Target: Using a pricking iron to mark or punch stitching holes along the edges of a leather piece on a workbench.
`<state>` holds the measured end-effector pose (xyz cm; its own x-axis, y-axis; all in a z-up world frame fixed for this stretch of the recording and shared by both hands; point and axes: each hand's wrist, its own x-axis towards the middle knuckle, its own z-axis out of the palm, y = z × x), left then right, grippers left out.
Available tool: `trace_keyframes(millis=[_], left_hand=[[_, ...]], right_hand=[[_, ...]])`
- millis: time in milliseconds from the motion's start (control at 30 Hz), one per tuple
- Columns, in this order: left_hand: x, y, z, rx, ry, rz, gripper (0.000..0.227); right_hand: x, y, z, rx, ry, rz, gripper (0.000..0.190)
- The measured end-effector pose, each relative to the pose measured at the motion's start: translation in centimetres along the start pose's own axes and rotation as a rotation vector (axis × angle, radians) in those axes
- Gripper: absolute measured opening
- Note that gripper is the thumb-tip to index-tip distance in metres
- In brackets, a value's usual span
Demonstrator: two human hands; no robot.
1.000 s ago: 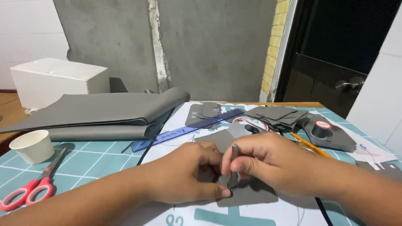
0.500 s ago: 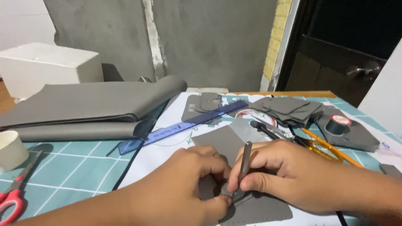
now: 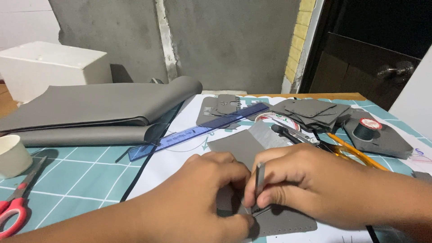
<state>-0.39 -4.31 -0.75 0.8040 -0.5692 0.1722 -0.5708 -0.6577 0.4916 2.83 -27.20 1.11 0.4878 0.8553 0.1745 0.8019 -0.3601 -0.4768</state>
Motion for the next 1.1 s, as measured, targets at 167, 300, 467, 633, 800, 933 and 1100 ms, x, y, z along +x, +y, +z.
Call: trace_keyframes(millis=[167,300,467,633,800,933,1100], left_hand=[[-0.1,0.9,-0.5,-0.005,-0.093,-0.116,0.034],[-0.1,0.2,-0.1,-0.004,-0.061,-0.084,0.029],[0.0,0.5,-0.3,-0.007,-0.085,-0.128,0.024],[0.1,0.7,-0.7,-0.028,-0.118,-0.189,0.027],[0.3,-0.1,-0.6,-0.199,-0.094,-0.195,0.027],[0.2,0.2,-0.7,-0.219,-0.096,-0.221,0.029],[0.3,0.4,-0.9,-0.218,-0.099,-0.232,0.023]], right_hand=[[0.0,1.1,0.2,0.113,0.028,0.170,0.025],[0.2,1.0,0.3,0.234,0.001,0.322,0.026],[0.1,0.9,0.3,0.207,-0.009,0.328,0.025],[0.0,1.0,0.5,0.261,-0.007,0.369,0.026],[-0.2,1.4,1.1,0.318,-0.011,0.234,0.025],[-0.4,0.7,1.2,0.136,0.076,0.077,0.021],[-0.4,0.5,1.3,0.066,0.089,0.005,0.021]])
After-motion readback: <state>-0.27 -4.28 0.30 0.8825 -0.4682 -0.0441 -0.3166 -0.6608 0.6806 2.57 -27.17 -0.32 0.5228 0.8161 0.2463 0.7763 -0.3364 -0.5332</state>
